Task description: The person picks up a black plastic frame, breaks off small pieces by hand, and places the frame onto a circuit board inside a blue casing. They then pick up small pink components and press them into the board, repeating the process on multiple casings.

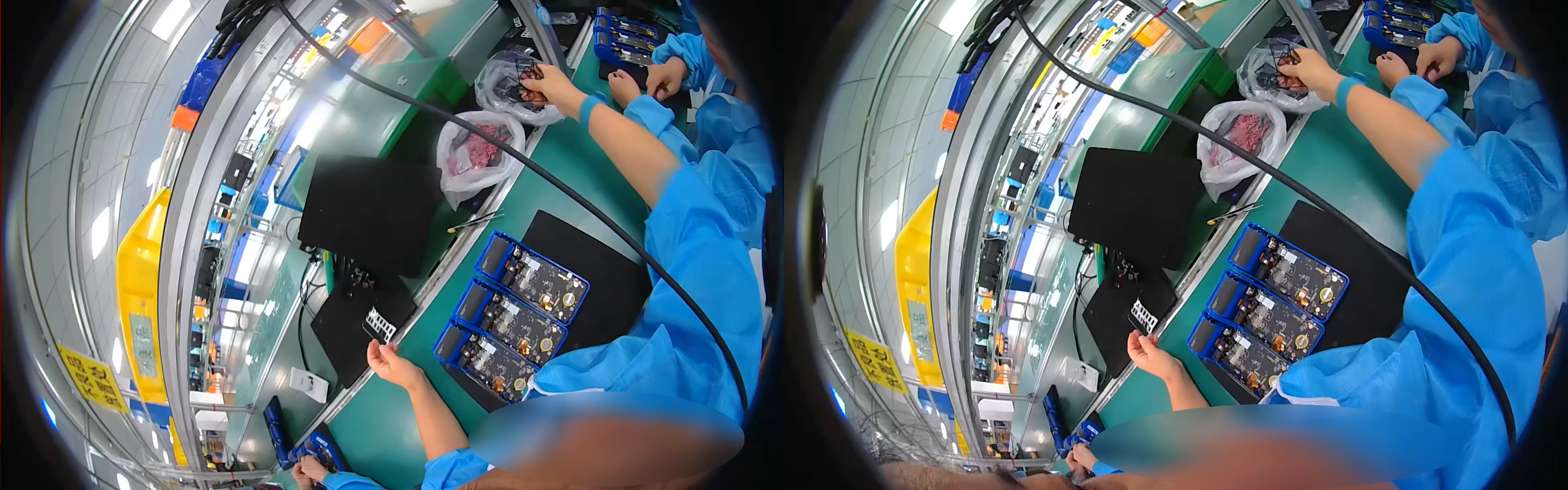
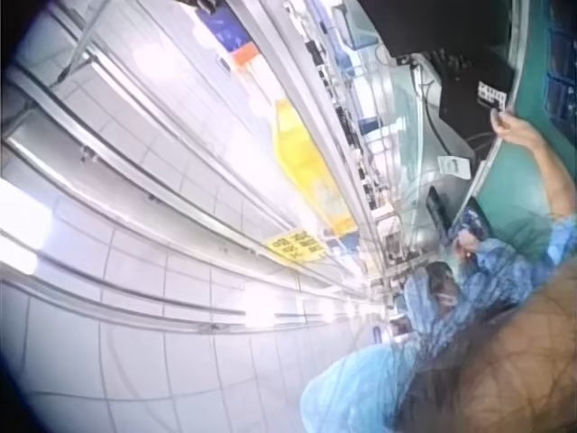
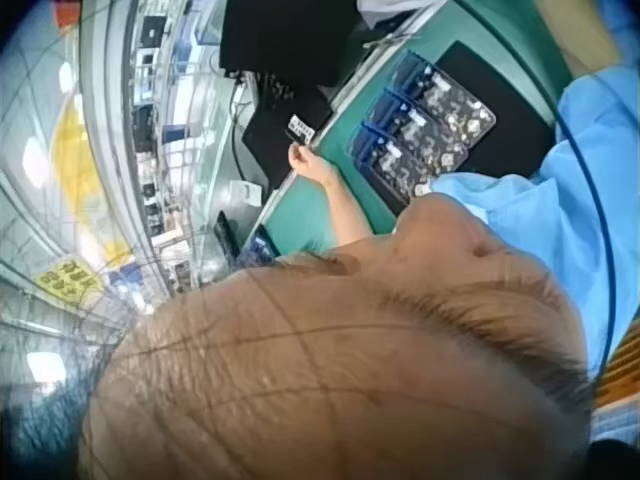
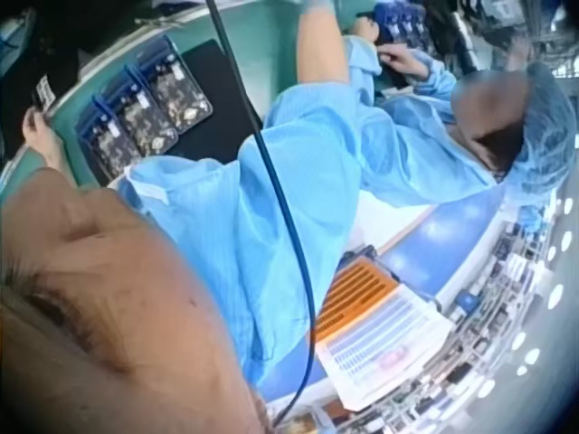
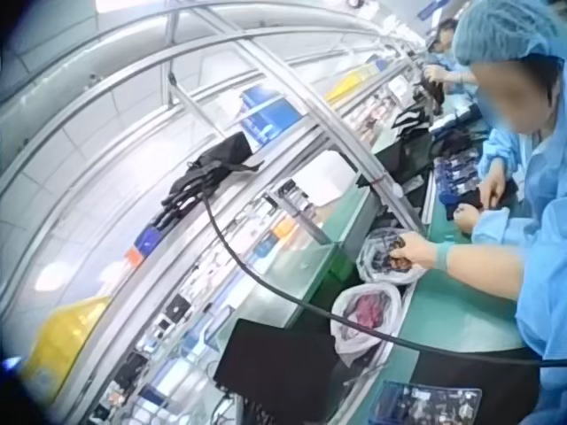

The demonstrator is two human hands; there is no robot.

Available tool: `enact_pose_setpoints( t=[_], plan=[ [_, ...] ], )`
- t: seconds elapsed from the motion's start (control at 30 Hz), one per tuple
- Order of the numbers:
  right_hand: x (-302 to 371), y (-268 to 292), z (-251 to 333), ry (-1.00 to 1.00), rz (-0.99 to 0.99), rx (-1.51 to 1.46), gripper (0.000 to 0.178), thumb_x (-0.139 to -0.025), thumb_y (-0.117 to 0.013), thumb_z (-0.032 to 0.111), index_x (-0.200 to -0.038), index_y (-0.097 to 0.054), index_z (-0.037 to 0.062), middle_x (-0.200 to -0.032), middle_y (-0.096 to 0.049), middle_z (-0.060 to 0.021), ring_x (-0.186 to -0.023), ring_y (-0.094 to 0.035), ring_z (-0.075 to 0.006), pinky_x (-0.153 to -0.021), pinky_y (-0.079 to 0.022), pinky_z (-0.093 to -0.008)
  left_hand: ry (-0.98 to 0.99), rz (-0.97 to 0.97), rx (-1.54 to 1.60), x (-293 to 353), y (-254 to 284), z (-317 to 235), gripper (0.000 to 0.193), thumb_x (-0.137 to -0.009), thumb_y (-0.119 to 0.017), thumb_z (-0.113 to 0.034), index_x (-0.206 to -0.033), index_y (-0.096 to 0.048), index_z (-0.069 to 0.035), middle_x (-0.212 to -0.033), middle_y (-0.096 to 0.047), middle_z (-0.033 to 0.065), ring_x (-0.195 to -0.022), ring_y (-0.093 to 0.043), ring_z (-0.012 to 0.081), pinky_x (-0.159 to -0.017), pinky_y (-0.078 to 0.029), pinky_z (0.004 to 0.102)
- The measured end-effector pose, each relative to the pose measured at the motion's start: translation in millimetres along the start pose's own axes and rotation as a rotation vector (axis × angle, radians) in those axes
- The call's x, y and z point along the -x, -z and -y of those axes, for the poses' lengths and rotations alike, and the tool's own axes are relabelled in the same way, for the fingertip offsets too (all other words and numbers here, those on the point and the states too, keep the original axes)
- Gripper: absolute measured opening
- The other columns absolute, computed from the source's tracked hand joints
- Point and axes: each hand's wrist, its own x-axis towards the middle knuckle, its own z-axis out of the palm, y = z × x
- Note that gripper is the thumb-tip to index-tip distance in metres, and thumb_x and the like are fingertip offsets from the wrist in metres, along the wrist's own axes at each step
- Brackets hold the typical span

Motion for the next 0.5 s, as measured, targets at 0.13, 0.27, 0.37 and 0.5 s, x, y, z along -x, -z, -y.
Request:
enact_pose_setpoints(
  t=[0.13,0.27,0.37,0.5],
  plan=[
    [90.7,-33.9,18.7,-0.081,0.287,-0.171,0.016,-0.087,-0.06,0.012,-0.1,-0.054,0.0059,-0.083,-0.064,-0.0046,-0.069,-0.059,-0.0096,-0.054,-0.046,-0.0231,-0.056,-0.076,0.411,52.4,-12.4,-82.4,0.029,-0.094,-0.05,-0.015,-0.118,-0.046,0.002,-0.115,-0.055,0.0126,-0.085,-0.059,0.0152,-0.074,-0.05,0.0274],
    [195.7,-80.3,34.7,-0.211,0.683,-0.145,0.021,-0.086,-0.057,0.006,-0.106,-0.052,0.0015,-0.079,-0.061,-0.0048,-0.063,-0.06,-0.0113,-0.047,-0.047,-0.0215,0.417,0.504,0.83,116.0,-56.2,-131.4,0.046,-0.089,-0.057,-0.022,-0.126,-0.044,0.001,-0.124,-0.05,0.017,-0.111,-0.053,0.0279,-0.091,-0.046,0.0408],
    [249.1,-101.6,36.4,-0.152,0.926,0.021,0.022,-0.083,-0.059,0.004,-0.103,-0.052,-0.0021,-0.082,-0.063,-0.0099,-0.065,-0.064,-0.0169,-0.05,-0.051,-0.0251,0.653,0.773,0.975,150.9,-97.7,-134.6,0.065,-0.09,-0.057,-0.03,-0.143,-0.024,-0.013,-0.137,-0.038,0.0131,-0.126,-0.041,0.0314,-0.101,-0.036,0.0569],
    [283.0,-124.4,25.7,0.392,0.963,0.504,0.028,-0.08,-0.063,0.005,-0.104,-0.051,-0.0035,-0.095,-0.064,-0.0186,-0.076,-0.065,-0.023,-0.069,-0.051,-0.0316,0.607,0.736,0.977,158.4,-106.6,-123.4,0.063,-0.092,-0.055,-0.036,-0.144,-0.022,-0.022,-0.136,-0.041,0.0081,-0.126,-0.042,0.0296,-0.101,-0.036,0.0572]
  ],
)
